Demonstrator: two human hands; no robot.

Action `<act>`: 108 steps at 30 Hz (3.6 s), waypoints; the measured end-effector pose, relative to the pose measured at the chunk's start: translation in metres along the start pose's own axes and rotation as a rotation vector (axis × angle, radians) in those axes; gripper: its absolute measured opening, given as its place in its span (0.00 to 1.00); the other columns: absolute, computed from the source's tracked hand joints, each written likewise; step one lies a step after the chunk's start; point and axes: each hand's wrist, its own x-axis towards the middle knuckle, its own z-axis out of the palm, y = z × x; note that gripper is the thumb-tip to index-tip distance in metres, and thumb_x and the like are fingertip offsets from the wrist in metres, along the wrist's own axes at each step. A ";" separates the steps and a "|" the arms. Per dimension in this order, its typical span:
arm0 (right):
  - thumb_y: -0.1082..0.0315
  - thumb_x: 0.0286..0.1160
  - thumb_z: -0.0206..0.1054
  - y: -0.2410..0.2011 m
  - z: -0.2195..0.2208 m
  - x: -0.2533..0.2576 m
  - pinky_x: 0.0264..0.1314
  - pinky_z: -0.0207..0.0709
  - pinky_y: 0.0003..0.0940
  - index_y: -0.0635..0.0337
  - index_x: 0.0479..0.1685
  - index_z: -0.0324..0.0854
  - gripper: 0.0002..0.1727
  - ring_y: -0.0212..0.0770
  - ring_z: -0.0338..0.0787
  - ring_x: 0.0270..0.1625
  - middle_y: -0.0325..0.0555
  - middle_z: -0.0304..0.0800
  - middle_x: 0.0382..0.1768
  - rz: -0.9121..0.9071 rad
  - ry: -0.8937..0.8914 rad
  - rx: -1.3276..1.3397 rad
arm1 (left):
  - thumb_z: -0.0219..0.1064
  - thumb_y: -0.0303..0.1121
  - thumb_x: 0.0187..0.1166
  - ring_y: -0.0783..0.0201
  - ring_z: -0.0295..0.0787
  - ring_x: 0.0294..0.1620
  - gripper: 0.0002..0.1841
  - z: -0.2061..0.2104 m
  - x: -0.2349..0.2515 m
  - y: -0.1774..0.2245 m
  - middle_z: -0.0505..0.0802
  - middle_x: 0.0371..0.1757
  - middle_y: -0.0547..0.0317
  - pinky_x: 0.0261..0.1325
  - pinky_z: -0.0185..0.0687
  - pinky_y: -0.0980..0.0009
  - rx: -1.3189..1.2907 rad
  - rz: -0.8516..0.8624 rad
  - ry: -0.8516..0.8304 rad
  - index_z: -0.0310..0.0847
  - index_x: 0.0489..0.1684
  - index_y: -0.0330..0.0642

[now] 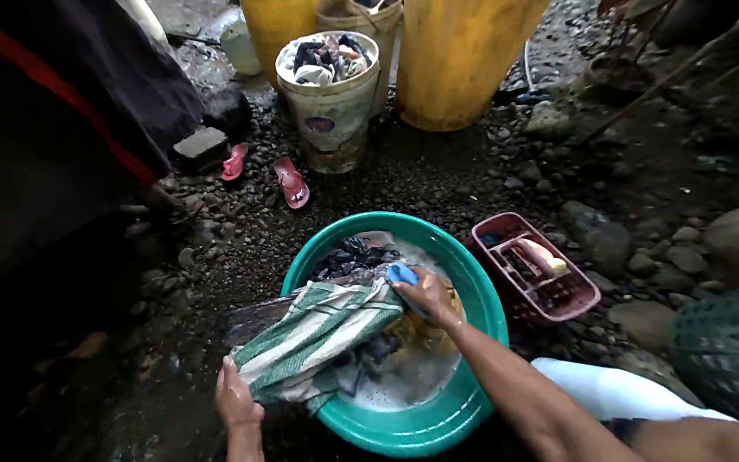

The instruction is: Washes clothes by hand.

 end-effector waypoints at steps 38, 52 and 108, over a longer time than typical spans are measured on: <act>0.48 0.70 0.76 -0.059 0.090 -0.032 0.62 0.81 0.69 0.59 0.68 0.87 0.31 0.64 0.94 0.57 0.62 0.96 0.52 -0.448 -0.035 -0.026 | 0.64 0.35 0.75 0.29 0.85 0.60 0.14 -0.003 0.035 -0.036 0.96 0.46 0.40 0.72 0.62 0.30 0.731 1.005 -0.079 0.94 0.34 0.33; 0.46 0.71 0.75 -0.091 0.109 -0.054 0.65 0.79 0.70 0.57 0.71 0.85 0.32 0.64 0.93 0.60 0.62 0.95 0.54 -0.499 -0.235 -0.077 | 0.64 0.34 0.74 0.27 0.82 0.64 0.16 0.002 0.036 -0.041 0.91 0.50 0.31 0.76 0.63 0.36 0.656 0.975 -0.052 0.90 0.35 0.25; 0.48 0.48 0.87 -0.053 -0.167 -0.087 0.45 0.89 0.22 0.42 0.47 0.93 0.23 0.20 0.93 0.40 0.23 0.97 0.39 -0.847 -0.215 0.873 | 0.76 0.37 0.69 0.88 0.84 0.52 0.19 -0.028 -0.138 0.225 0.89 0.52 0.88 0.54 0.83 0.87 0.144 1.239 -0.653 0.80 0.59 0.56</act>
